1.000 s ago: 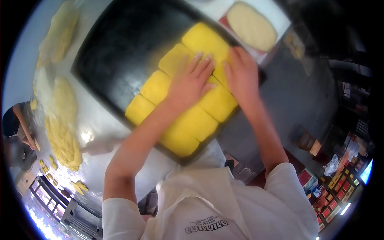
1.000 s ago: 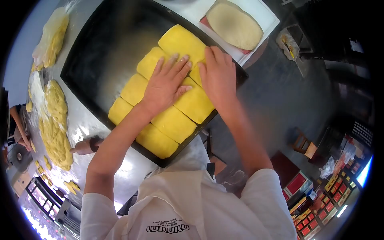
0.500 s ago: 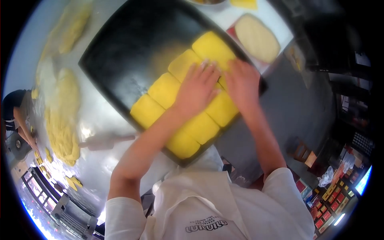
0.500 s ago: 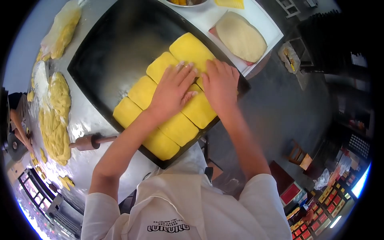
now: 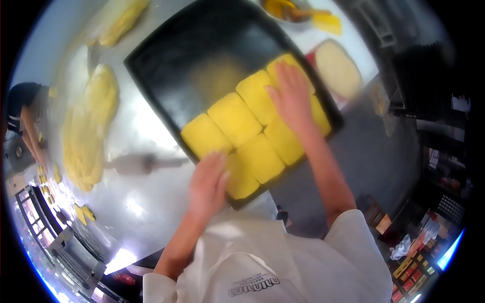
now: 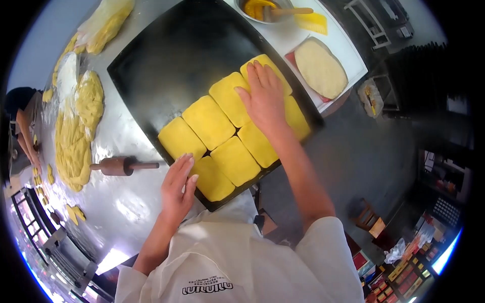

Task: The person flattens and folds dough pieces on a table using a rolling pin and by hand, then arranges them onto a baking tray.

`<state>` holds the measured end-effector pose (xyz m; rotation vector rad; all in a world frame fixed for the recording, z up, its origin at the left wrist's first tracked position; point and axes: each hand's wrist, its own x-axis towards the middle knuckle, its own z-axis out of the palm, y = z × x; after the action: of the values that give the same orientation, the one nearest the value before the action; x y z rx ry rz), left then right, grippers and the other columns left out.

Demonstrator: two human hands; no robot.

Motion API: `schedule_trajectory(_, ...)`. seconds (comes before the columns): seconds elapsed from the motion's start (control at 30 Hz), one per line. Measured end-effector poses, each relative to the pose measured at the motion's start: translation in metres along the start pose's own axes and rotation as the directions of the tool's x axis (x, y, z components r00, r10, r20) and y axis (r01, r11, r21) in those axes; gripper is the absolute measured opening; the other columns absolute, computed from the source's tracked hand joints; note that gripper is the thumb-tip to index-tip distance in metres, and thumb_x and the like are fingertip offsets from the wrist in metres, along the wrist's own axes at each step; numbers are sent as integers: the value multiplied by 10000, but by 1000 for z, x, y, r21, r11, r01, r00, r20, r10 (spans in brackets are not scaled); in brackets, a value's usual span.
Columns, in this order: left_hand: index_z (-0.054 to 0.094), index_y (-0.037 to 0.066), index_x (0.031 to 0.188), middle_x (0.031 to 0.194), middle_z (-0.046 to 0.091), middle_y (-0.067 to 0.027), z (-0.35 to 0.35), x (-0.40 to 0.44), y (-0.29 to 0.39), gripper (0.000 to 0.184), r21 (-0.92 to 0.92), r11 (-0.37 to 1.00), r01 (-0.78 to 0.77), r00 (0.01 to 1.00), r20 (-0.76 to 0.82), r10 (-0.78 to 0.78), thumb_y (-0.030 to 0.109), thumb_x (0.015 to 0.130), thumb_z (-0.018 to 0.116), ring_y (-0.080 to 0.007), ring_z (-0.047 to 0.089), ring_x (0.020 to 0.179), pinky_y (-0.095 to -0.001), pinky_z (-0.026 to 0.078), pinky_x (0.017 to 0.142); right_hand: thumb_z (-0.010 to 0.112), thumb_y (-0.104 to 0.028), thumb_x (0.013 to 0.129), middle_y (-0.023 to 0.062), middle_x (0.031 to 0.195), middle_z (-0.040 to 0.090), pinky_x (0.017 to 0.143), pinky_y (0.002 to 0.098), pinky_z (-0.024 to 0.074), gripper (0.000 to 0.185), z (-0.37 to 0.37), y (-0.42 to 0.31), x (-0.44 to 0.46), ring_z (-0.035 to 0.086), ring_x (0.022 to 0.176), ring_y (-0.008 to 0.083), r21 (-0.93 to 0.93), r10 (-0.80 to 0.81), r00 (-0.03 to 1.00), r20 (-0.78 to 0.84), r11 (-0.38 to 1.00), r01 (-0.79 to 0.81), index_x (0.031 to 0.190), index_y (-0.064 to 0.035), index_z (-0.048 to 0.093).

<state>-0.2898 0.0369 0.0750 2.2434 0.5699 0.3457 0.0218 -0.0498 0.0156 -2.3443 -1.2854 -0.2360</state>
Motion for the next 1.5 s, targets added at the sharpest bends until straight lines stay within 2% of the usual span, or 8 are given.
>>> schedule_trajectory(0.37,675,37,1334,1307,695,-212,-36,-66,-25,381,-21,994,105,994,-17,-106,88,959,722,-391,674,1208,-446,552,1027,728,-432,927,144,1455,604,1139,580,373,639,30,-12,5,517,1372,366,-447,63,976,210,893,39,1448,-96,574)
schedule_trajectory(0.43,680,28,1307,1241,715,-200,-35,-80,-40,384,-97,995,-19,987,-164,3,62,929,736,-402,689,1147,-475,569,982,739,-384,922,153,1414,623,1130,457,427,592,-3,-28,-3,568,1306,334,-548,-348,933,-91,800,245,1389,-52,593)
schedule_trajectory(0.47,677,23,1296,1201,722,-192,-42,-85,-46,383,-77,993,-92,972,-224,73,54,919,736,-404,699,1094,-475,579,940,662,-238,1004,228,1504,564,1223,455,359,546,-10,-21,14,512,1411,372,-258,-12,989,148,965,50,1475,12,545)
schedule_trajectory(0.63,674,23,1248,1229,704,-187,-78,-134,-90,309,-154,988,-31,937,-348,-25,135,962,703,-392,683,1103,-473,568,946,635,-134,1039,161,1475,612,1184,383,381,471,-14,-160,-19,542,1402,275,427,167,973,157,877,-220,1480,9,552)
schedule_trajectory(0.97,690,46,1268,1230,719,-172,-182,-334,-241,279,-334,822,461,595,-570,-566,141,1008,665,-335,717,993,-381,573,877,764,-84,855,223,1371,610,1107,479,429,810,107,-383,-93,555,1277,434,256,-116,928,355,967,23,1585,-75,414)
schedule_trajectory(1.1,685,-2,1249,1170,715,-191,-271,-375,-301,347,-74,783,618,331,-879,-344,169,952,737,-347,692,1020,-399,551,910,743,-137,856,200,1361,624,1104,496,414,757,124,-395,-106,553,1265,423,158,-128,961,244,983,91,1551,-76,450)
schedule_trajectory(1.33,627,27,1139,1130,639,-179,-372,-362,-407,456,282,621,731,400,-915,-55,226,810,872,-400,595,1070,-472,518,893,738,-178,853,191,1376,619,1104,510,419,694,140,-395,-104,543,1284,418,65,-166,976,141,985,158,1491,-59,490)
schedule_trajectory(1.5,619,33,1022,1057,651,-209,-420,-337,-407,376,132,442,887,357,-802,-478,238,816,857,-415,639,1000,-498,534,811,749,-204,848,187,1371,618,1112,508,418,693,144,-390,-100,539,1292,420,44,-155,975,162,988,149,1477,-57,498)
